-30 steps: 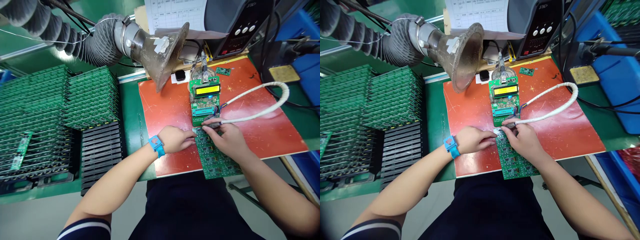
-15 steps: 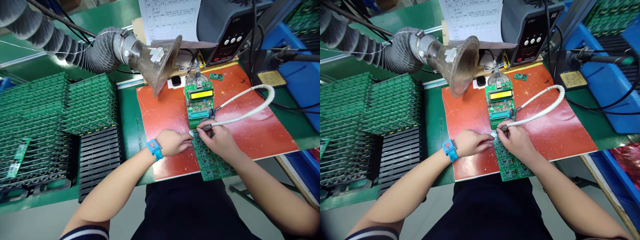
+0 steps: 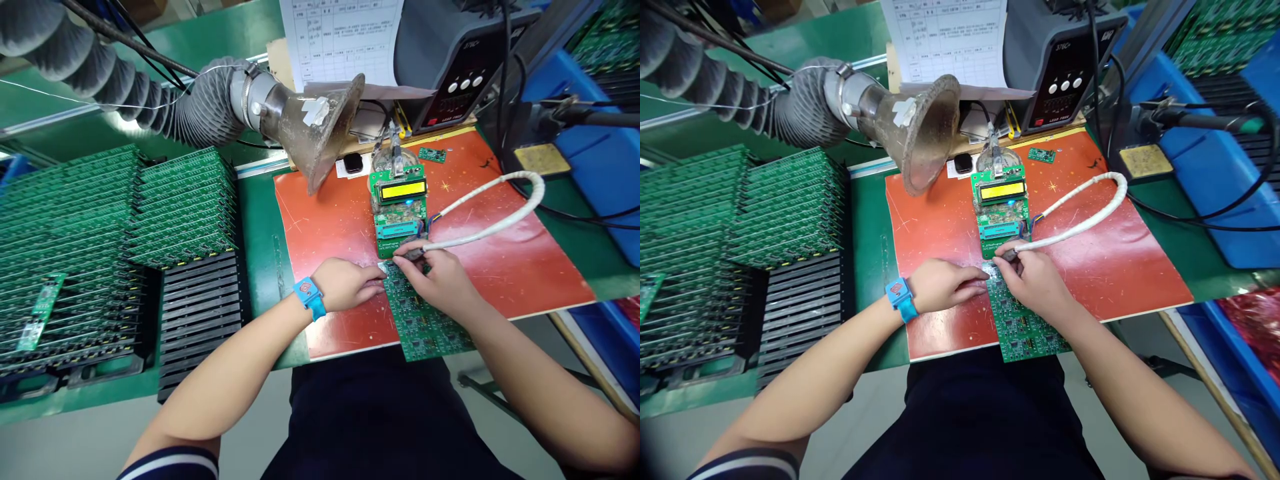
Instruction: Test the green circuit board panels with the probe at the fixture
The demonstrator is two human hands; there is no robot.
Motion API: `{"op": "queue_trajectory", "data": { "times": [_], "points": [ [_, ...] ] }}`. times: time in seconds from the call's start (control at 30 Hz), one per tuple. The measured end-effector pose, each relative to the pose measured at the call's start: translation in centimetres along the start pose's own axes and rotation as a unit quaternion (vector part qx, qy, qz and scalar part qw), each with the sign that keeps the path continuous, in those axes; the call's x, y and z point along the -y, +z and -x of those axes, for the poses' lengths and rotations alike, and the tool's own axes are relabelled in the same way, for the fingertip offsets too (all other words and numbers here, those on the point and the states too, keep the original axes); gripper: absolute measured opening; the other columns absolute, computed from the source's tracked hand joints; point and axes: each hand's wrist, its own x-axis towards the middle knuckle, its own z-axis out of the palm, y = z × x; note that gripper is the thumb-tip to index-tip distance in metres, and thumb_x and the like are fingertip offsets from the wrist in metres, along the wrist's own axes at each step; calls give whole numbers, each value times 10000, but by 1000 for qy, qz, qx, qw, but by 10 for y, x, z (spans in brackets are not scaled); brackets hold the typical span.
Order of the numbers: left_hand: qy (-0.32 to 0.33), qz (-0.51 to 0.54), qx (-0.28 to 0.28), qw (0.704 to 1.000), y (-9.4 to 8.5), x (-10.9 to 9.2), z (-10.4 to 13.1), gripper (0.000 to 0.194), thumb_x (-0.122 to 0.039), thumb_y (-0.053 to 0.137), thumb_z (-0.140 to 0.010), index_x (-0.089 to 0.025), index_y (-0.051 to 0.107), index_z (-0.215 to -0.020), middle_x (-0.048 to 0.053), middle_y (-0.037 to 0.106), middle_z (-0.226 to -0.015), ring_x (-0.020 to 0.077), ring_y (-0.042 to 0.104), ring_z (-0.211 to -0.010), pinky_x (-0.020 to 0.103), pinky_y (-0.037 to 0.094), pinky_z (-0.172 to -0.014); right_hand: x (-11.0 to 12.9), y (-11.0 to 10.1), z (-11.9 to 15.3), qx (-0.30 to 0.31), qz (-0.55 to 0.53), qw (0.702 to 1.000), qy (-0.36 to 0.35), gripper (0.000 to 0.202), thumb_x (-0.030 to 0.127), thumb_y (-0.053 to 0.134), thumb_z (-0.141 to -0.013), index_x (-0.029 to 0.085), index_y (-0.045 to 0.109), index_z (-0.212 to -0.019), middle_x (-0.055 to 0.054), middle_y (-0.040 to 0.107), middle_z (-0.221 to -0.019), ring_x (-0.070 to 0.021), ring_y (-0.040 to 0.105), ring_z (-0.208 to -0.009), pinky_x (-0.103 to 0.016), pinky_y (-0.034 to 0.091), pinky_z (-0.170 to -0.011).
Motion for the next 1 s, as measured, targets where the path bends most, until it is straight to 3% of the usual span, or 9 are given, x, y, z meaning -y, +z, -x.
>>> {"op": "queue_trajectory", "data": {
  "times": [1.0],
  "points": [
    [-4, -2, 2, 1000, 0, -1, -1, 335, -483, 442, -946, -290, 586, -1178, 9, 715, -803, 177, 679, -721, 246, 455, -605, -5, 1, 2, 5, -4, 1000, -1, 85, 255, 566, -871, 183, 600, -902, -45, 666, -850, -172, 630, -725, -277, 493, -642]
  ]
}}
